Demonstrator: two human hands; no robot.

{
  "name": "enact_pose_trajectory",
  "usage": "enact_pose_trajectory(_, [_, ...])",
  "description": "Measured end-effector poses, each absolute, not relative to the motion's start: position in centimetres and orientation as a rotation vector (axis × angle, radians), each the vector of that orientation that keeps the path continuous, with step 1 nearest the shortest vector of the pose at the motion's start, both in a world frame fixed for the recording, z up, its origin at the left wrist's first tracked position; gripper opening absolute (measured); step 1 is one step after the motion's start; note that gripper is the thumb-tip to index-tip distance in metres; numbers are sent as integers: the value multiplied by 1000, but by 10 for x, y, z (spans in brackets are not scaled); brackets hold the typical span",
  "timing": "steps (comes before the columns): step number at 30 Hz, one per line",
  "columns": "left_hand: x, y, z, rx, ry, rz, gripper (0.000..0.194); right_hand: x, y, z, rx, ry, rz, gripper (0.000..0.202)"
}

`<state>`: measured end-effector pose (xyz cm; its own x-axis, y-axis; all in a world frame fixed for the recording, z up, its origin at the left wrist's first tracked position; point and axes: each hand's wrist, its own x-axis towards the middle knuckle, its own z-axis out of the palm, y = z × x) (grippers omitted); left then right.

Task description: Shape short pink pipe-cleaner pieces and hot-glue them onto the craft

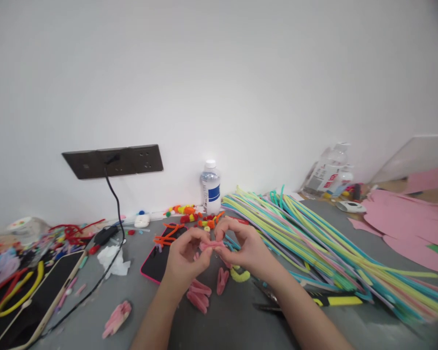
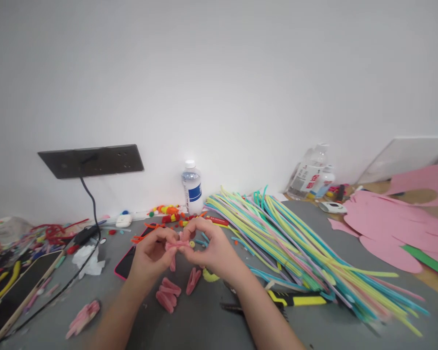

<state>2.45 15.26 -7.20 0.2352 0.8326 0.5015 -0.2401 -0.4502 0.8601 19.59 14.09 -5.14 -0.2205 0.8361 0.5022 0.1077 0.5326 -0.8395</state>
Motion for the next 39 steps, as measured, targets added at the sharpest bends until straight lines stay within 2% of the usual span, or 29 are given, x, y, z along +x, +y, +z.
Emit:
enact_pose_trajectory(8, [24,152,-66,1544,646,1429,12,198,142,-53,-777,-1646,902,13])
enact_pose_trajectory(12, [22,153,-64,1527,670,1429,15,201,143,-55,-728,-1637,917,23])
enact_pose_trajectory(17, [21,152,-61,1521,634,1463,14,202,143,-54,-726,-1695,862,11])
enact_pose_trajectory(22, [21,152,-61,1524,659,1454,12,202,142,-52,-712,-1707,848,8])
enact_pose_trajectory(39, [24,151,-62,1586,649,1449,8,196,141,-51,-758,-1672,854,13])
